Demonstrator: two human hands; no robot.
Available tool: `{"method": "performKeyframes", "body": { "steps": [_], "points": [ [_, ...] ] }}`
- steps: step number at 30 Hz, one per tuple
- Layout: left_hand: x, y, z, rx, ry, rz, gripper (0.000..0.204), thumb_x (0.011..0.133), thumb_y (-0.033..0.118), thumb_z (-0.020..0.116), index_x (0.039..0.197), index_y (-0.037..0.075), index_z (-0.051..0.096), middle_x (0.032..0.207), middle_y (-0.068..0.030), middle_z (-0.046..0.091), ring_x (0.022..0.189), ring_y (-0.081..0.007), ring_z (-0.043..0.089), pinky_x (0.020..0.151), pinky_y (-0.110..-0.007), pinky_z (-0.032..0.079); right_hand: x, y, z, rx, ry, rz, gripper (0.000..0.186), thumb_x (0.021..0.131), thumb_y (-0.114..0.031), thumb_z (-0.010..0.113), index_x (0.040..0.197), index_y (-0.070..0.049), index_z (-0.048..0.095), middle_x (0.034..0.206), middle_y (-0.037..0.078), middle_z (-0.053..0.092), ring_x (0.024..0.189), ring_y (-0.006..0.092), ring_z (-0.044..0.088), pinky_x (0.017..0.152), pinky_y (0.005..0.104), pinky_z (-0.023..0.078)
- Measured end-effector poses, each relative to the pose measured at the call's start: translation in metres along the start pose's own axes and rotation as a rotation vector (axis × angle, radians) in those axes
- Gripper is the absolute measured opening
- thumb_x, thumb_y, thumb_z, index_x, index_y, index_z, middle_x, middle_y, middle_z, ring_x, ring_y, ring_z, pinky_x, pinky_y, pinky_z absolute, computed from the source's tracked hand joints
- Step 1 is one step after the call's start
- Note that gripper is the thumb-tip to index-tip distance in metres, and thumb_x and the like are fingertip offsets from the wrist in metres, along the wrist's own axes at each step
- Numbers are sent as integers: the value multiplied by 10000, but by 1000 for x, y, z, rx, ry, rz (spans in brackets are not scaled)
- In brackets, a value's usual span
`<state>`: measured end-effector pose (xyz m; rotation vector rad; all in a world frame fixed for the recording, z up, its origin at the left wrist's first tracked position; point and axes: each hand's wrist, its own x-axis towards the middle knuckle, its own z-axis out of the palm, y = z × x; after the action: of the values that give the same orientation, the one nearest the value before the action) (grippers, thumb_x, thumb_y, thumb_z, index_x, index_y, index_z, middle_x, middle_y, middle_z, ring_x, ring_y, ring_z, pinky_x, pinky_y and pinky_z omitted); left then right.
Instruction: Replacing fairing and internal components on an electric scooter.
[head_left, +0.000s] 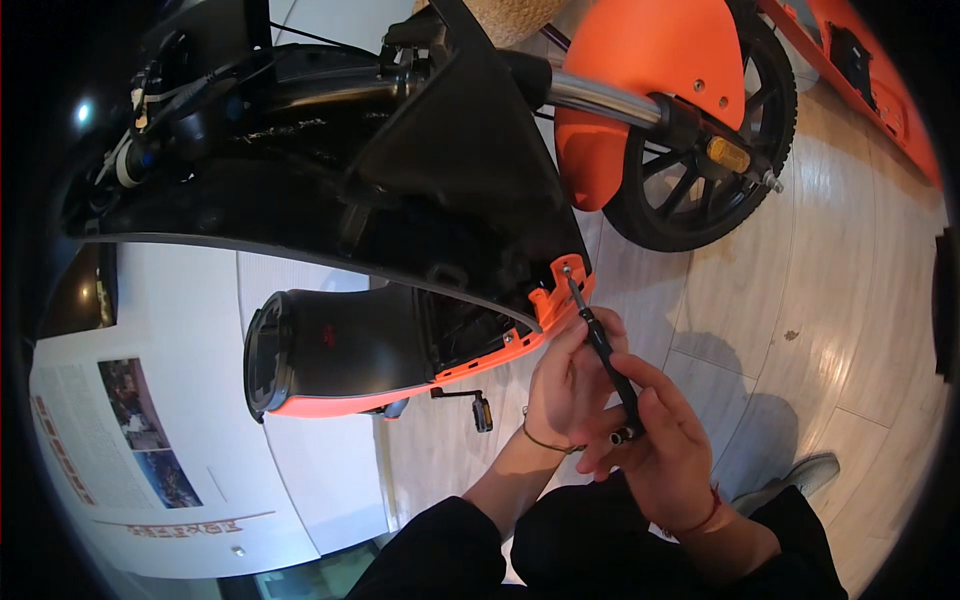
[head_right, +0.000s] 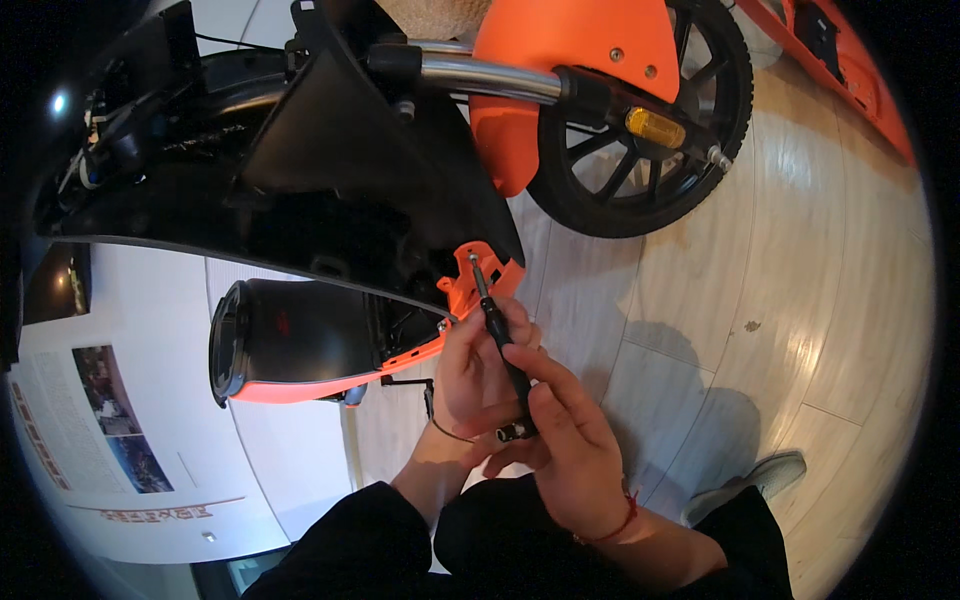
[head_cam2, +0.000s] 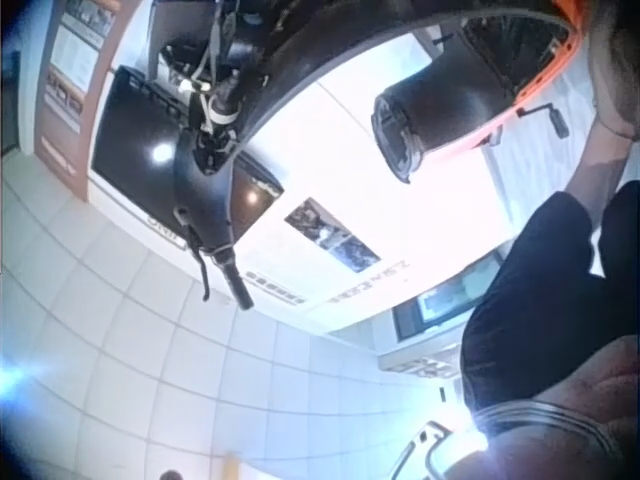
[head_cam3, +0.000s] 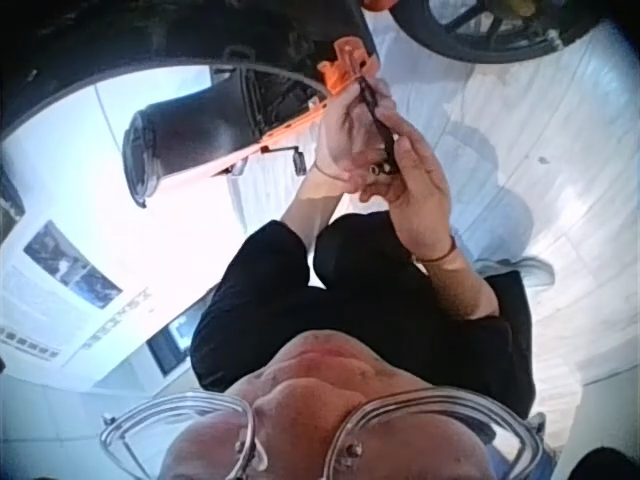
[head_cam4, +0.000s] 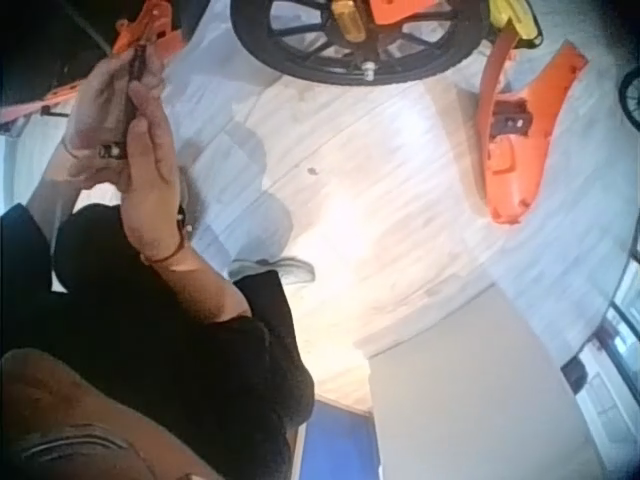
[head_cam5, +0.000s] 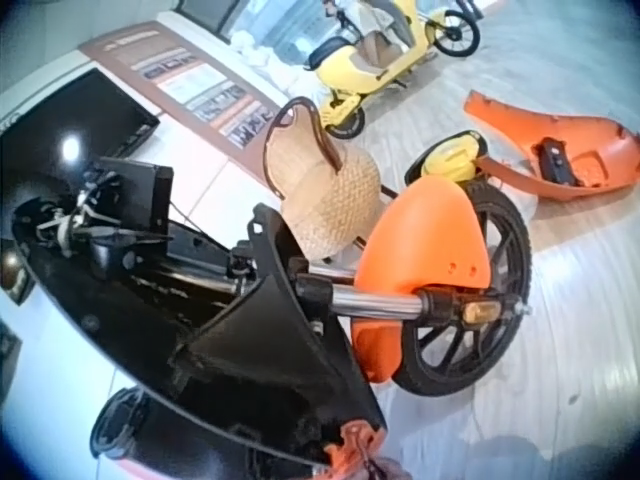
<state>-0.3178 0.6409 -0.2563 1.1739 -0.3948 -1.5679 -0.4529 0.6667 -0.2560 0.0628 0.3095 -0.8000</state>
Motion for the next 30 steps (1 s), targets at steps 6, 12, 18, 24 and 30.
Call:
{"method": "performKeyframes", "body": {
  "steps": [6,12,18,24,30],
  "points": [
    [-4,2,3,62,112,-13,299,929,327,436,871,42,504,637,25,354,595,-89,344,553,-242,309,7,-30,-2,-1485,-5,-765,327,819,-204,623,1068,-1,559,707,82,582,543,196,552,507,279,456],
    [-4,7,-3,65,139,-20,221,912,273,495,850,61,500,634,39,389,576,-56,379,564,-192,346,6,-21,2,-1644,-78,-768,300,765,-196,668,978,-2,587,659,71,557,546,212,561,487,290,440],
    [5,5,-2,42,41,10,246,925,293,459,828,70,493,622,42,375,564,-49,349,523,-200,299,8,7,-8,-110,20,-34,303,926,-181,441,1205,-69,485,677,22,525,550,102,462,509,240,365],
    [-6,6,-8,22,19,-108,301,943,313,416,864,37,506,622,42,370,594,-56,369,561,-196,309,13,18,-16,458,-218,-9,275,933,-152,413,1187,-61,465,871,84,523,707,145,525,634,274,413],
    [1,-3,-16,25,7,-4,226,922,251,481,835,44,506,626,33,401,582,-58,386,570,-211,350,6,2,-11,-1177,-25,-382,305,857,-69,525,1150,-15,461,935,105,575,744,137,570,651,241,464]
  ]
}}
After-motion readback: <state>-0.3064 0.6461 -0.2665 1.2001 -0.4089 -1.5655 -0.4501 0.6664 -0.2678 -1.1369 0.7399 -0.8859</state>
